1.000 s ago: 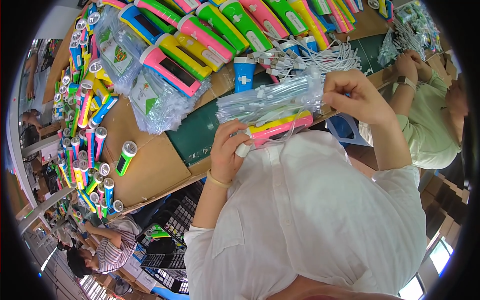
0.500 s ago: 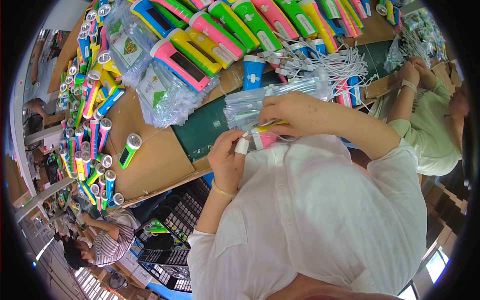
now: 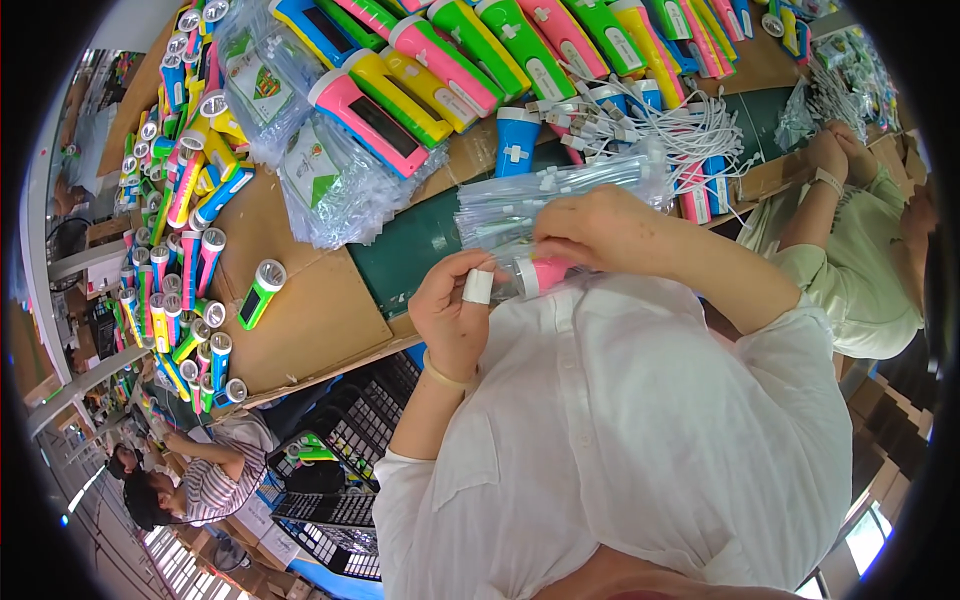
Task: Packaging flashlights and charging cables into individual plastic bags at an assembly line station.
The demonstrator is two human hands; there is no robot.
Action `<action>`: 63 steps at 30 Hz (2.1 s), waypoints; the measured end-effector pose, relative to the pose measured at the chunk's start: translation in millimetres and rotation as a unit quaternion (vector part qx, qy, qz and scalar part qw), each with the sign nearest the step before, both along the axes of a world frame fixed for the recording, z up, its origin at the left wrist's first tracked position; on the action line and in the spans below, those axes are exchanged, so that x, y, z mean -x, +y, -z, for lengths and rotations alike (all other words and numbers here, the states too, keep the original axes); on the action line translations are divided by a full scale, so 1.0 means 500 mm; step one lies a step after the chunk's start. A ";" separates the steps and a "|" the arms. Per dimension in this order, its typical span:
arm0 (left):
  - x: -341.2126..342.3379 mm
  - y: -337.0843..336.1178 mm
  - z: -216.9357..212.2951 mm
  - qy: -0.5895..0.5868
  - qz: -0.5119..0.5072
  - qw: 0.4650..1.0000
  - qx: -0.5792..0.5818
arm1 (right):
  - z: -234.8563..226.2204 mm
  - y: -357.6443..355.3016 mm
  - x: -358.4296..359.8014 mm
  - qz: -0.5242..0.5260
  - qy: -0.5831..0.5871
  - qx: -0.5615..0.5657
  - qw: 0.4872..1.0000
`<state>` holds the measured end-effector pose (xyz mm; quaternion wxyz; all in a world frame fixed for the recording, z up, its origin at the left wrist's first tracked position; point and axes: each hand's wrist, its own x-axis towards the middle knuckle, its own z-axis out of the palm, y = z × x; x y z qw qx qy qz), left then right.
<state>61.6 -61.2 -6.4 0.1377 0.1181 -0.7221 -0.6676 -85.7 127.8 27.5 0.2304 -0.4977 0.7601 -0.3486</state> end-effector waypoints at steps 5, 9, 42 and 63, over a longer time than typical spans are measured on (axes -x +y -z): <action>-0.003 -0.010 0.006 -0.015 -0.020 0.997 -0.077 | 0.008 0.113 0.028 0.051 0.037 -0.053 0.997; 0.000 -0.014 0.022 -0.004 -0.025 0.996 -0.081 | 0.009 0.135 0.023 0.071 0.062 -0.026 0.995; 0.089 0.036 0.065 0.058 0.106 0.919 0.374 | -0.281 0.655 0.800 0.596 -0.052 0.336 0.728; 0.008 -0.011 0.070 -0.017 0.057 0.964 0.257 | 0.070 0.012 0.023 -0.033 0.150 0.072 0.986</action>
